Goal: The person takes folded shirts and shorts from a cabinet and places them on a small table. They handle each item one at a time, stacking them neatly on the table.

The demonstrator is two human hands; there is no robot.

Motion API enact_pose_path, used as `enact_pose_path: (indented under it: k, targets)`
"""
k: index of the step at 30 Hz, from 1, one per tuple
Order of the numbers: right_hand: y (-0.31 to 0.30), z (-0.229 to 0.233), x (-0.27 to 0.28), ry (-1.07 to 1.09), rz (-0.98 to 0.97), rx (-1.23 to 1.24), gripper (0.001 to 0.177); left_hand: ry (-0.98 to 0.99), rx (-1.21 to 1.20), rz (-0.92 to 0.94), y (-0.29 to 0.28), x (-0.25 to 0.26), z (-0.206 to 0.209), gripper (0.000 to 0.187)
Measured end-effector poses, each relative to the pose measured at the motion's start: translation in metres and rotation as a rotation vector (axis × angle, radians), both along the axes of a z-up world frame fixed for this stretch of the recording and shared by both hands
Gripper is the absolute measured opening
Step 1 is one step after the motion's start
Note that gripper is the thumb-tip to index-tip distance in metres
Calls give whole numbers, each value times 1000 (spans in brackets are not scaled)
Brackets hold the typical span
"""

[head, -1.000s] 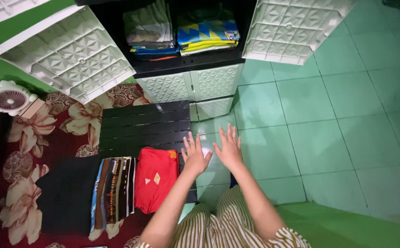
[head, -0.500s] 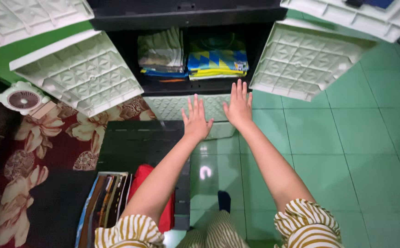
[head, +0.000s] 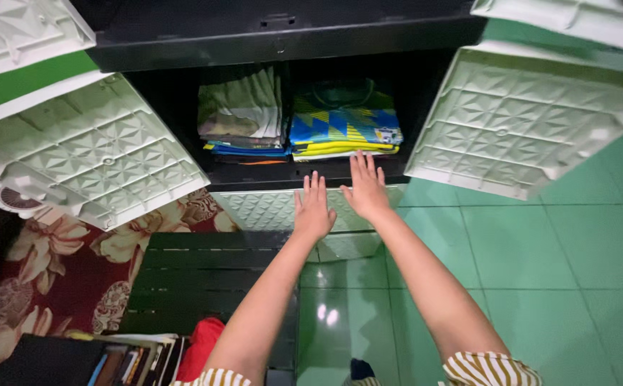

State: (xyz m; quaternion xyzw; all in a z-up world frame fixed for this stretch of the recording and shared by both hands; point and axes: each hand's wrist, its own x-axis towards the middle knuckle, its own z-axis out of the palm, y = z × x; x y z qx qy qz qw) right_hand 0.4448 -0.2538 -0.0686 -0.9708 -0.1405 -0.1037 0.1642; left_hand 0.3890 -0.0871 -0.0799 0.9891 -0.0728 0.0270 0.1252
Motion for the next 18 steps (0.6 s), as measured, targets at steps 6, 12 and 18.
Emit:
enact_pose_path:
  k: [6, 12, 18]
  targets:
    - [9, 1, 39, -263, 69, 20, 82, -188, -54, 25, 21, 53, -42, 100]
    - [18, 8, 75, -392, 97, 68, 78, -336, -33, -21, 28, 52, -54, 96]
    - [17, -2, 93, -474, 91, 140, 67, -266, 58, 8, 19, 34, -30, 110]
